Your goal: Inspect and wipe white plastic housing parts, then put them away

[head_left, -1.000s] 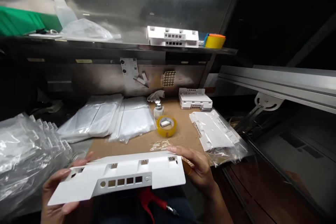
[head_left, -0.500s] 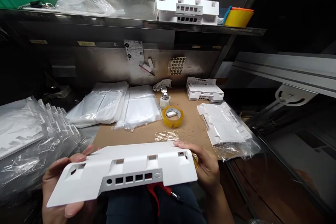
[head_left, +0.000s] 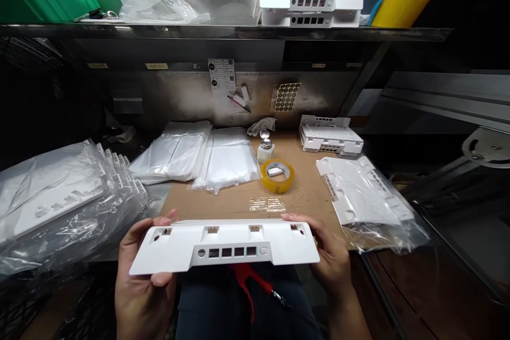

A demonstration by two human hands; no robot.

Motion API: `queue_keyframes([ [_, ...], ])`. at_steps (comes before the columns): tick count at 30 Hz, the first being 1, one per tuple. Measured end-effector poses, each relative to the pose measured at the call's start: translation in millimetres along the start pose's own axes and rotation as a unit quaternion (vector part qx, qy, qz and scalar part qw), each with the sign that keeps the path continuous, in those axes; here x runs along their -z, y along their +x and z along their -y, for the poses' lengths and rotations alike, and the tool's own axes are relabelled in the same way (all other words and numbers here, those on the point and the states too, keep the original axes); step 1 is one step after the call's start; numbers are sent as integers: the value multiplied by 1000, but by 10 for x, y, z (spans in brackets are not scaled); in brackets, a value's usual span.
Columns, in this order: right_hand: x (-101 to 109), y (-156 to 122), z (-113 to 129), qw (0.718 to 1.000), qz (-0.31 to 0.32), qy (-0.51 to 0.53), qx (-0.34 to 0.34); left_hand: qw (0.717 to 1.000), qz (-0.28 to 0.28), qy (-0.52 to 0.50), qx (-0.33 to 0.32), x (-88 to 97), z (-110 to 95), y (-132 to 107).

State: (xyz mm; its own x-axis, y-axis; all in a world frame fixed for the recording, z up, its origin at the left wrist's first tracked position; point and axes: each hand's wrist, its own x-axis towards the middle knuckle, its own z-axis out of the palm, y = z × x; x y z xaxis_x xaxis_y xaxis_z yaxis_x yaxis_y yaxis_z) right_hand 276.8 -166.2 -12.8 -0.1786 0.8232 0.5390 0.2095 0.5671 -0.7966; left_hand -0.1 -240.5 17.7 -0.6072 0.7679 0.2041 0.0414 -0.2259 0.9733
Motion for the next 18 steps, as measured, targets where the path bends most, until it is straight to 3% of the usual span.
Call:
queue_keyframes([
  [3,0,-24,-10,1000,-1,7,-9,998,13,-62,11,24,29,-18],
  [7,-11,-62,-38,999,-2,27,-26,997,10,-72,4,28,22,-31],
  [15,-69,-70,-97,997,-26,65,27,994,0,-108,-31,27,76,2],
  [17,-80,-76,-94,996,-42,62,51,985,-19,-170,3,25,131,42],
  [18,-87,-77,-86,995,-50,56,65,976,-29,-210,53,31,156,63],
])
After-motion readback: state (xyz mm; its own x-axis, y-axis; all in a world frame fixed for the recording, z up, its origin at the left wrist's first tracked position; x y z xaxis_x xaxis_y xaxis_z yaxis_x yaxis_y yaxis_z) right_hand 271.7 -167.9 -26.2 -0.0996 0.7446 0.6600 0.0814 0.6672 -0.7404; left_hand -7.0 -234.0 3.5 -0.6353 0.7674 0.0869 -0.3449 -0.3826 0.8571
